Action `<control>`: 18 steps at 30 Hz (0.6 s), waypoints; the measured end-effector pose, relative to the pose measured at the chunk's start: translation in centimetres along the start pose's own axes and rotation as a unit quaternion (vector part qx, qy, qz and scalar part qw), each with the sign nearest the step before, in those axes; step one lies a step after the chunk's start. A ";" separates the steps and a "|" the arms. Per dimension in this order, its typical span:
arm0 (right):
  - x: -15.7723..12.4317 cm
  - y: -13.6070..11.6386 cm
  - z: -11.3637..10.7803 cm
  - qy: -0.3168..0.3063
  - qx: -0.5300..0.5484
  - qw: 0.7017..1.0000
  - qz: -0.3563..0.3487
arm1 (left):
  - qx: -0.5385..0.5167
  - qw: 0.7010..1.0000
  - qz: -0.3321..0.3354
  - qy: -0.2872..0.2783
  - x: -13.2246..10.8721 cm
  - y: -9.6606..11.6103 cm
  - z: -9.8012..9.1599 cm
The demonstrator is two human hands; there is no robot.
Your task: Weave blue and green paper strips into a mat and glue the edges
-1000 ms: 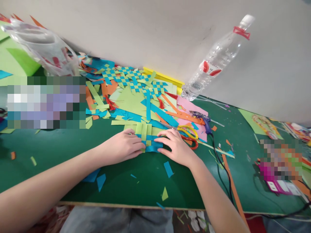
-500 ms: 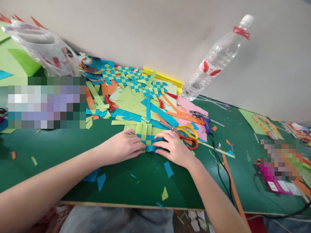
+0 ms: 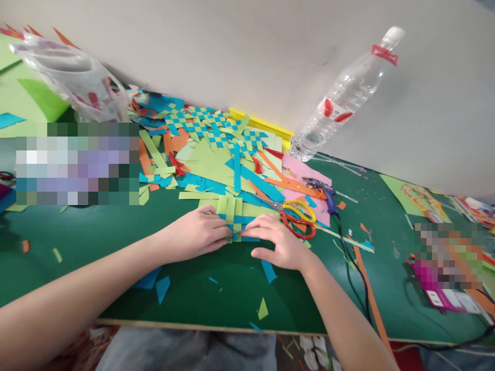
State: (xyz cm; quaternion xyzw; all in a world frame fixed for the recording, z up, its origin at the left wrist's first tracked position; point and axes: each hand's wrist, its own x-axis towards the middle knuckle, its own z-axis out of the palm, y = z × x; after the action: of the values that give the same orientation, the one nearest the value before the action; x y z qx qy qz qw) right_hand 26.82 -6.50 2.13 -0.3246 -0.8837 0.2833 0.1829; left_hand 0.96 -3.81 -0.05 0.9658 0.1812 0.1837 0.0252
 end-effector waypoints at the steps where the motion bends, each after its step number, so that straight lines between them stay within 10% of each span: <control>1: 0.0 0.0 0.0 -0.002 -0.010 1.000 0.000 | 0.001 1.000 0.000 0.007 0.0 0.0 0.0; 8: 0.1 -0.3 -0.1 -0.011 -0.052 0.999 -0.003 | 0.030 0.992 -0.065 0.102 0.1 0.2 -0.8; 18: 0.1 -0.1 0.0 -0.006 -0.049 0.999 -0.013 | 0.040 0.988 0.005 0.150 0.0 0.5 -1.8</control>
State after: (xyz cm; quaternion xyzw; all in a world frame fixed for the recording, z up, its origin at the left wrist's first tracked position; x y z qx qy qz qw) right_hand 26.71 -6.55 2.24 -0.3202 -0.9017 0.2392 0.1647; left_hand 0.52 -4.29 1.67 0.9282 0.1854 0.3197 -0.0419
